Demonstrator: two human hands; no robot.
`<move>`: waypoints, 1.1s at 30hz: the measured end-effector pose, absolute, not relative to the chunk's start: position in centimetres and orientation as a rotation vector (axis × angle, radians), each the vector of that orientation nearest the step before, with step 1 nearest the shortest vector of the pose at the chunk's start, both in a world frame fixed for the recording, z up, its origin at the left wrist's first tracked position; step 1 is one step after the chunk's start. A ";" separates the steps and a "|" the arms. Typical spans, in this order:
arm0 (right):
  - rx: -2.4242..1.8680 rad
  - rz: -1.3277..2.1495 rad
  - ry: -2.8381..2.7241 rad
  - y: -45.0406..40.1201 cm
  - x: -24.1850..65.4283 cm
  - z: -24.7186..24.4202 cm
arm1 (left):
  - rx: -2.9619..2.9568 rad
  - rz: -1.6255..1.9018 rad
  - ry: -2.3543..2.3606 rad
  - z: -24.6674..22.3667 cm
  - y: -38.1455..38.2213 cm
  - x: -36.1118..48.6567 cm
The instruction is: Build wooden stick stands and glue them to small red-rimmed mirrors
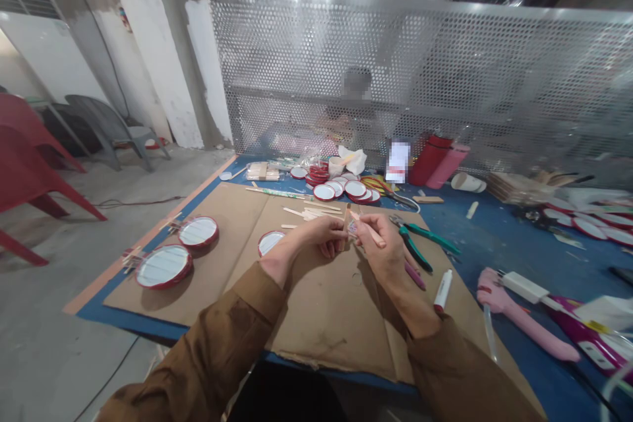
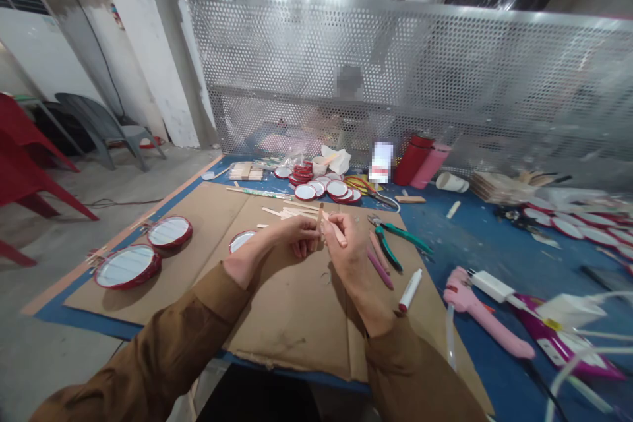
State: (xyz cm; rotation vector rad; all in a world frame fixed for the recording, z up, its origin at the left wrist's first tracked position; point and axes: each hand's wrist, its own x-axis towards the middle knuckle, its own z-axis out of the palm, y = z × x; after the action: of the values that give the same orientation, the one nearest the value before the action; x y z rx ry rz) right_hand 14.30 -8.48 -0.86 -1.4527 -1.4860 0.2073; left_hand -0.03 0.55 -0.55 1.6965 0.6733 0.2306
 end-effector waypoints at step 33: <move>-1.446 0.243 -1.463 -8.6 13.9 -0.6 | 1.703 0.204 0.693 0.1 0.2 -0.1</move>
State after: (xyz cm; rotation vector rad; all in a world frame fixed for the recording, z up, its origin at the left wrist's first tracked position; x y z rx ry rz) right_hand 13.92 -8.55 -0.59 -1.4456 -1.4632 0.2434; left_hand -0.13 0.19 0.09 1.7028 0.6934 0.2035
